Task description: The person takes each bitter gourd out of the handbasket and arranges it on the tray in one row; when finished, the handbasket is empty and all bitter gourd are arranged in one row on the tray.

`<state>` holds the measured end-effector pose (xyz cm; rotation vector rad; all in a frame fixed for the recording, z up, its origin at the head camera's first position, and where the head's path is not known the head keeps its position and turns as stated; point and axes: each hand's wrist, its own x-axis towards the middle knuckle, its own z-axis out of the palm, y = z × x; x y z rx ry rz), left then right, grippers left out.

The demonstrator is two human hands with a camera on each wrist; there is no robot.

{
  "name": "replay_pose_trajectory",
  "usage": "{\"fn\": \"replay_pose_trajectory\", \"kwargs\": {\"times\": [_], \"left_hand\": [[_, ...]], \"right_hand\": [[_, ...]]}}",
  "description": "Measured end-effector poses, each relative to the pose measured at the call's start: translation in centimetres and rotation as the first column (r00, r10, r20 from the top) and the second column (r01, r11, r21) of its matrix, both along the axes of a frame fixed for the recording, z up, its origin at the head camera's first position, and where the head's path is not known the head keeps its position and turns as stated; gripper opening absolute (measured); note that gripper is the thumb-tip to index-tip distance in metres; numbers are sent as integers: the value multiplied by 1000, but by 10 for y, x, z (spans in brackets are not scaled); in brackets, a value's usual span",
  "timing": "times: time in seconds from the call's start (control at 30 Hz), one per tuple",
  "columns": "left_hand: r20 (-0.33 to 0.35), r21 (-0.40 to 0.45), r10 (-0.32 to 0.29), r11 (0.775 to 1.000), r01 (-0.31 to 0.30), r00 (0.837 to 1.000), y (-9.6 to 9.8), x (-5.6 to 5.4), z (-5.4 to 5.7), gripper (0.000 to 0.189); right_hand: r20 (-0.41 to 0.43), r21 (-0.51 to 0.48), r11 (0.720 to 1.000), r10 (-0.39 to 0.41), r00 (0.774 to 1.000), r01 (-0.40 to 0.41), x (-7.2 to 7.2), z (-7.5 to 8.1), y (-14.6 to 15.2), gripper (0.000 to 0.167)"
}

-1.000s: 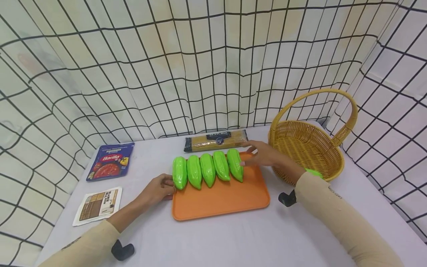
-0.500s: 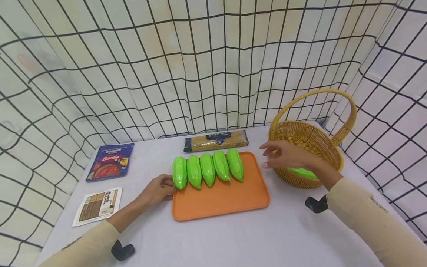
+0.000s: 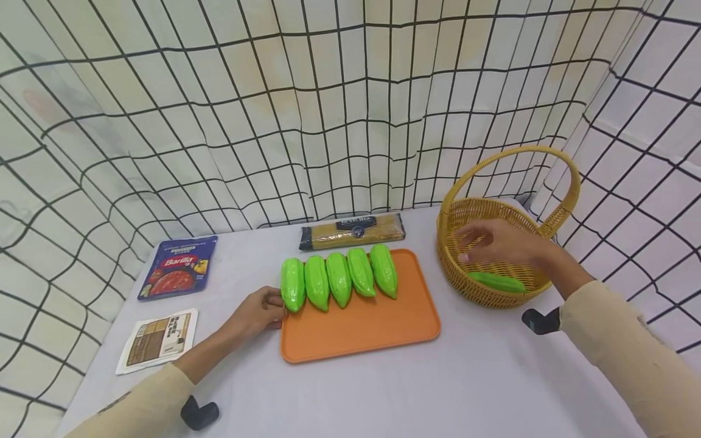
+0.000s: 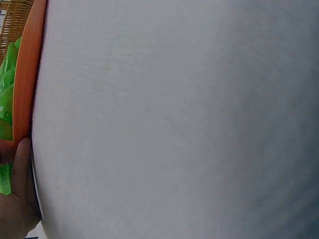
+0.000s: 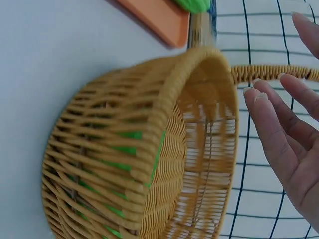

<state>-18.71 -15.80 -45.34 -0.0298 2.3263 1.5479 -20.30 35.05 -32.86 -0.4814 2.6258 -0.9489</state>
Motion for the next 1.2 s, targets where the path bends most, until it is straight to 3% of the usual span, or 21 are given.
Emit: {"fn": "replay_pose_trajectory", "kwargs": {"times": [0.27, 0.5, 0.87, 0.93, 1.13, 1.2], "left_hand": [[9, -7, 5, 1000, -5, 1000, 1, 1, 1, 49], [9, -18, 9, 1000, -9, 1000, 1, 1, 2, 50], [3, -15, 10, 1000, -10, 1000, 1, 2, 1, 50], [3, -18, 10, 1000, -10, 1000, 2, 2, 1, 50], [-2, -6, 13, 1000, -13, 1000, 2, 1, 0, 50], [-2, 3, 15, 1000, -15, 1000, 1, 1, 0, 50]], "right_hand": [[157, 3, 1000, 15, 988, -16, -18, -8, 14, 75], [349, 11, 999, 25, 937, -31, -27, -23, 18, 89], [438, 37, 999, 16, 899, -36, -29, -28, 15, 92], [429, 33, 999, 13, 903, -30, -29, -26, 15, 92], [260, 16, 1000, 2, 966, -6, -30, -19, 16, 86], [216, 13, 1000, 2, 976, -5, -31, -17, 17, 84]]}}
